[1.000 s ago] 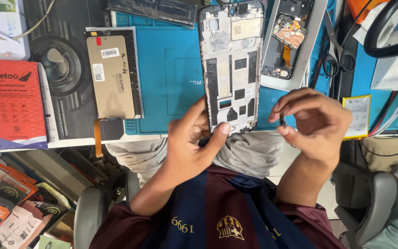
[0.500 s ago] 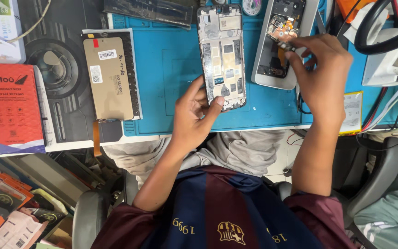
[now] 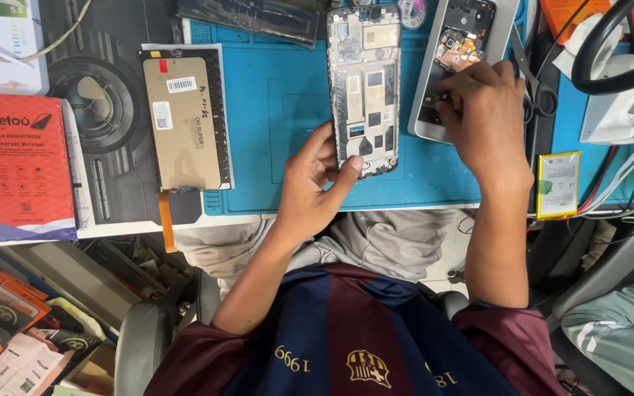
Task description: The person disassembles a smartphone, lifting out the motherboard and separating the mid-frame from the housing. They use tweezers to work on the frame, wipe components with a tissue, then align the motherboard into a new white housing and press it into place.
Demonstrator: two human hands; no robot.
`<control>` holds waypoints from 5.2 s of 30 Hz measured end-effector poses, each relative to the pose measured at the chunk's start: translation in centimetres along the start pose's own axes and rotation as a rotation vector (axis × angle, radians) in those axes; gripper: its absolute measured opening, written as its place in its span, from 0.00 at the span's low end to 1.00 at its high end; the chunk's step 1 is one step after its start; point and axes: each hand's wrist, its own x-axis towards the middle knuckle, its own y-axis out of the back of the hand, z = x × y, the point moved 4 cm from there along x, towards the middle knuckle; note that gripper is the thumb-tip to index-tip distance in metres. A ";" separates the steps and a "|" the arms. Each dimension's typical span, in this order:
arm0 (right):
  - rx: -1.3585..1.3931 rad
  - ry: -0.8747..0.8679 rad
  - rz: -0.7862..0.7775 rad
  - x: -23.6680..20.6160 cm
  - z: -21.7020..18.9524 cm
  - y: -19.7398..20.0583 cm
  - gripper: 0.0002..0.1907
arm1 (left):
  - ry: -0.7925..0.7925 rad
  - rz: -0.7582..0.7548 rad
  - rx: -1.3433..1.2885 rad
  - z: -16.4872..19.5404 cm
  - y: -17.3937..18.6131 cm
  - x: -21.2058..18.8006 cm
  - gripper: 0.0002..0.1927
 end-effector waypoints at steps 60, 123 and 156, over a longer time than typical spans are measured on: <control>1.550 -0.451 0.162 -7.9 -9.2 -4.8 0.13 | -0.159 -0.015 -0.113 0.6 -1.1 -0.5 0.28; 0.045 -0.001 0.075 3.3 3.6 3.8 0.11 | -0.175 0.360 -0.262 -1.6 4.0 -0.2 0.46; 0.199 0.346 0.033 9.2 -10.8 13.8 0.13 | -0.245 0.586 -0.202 -4.1 6.2 -1.1 0.47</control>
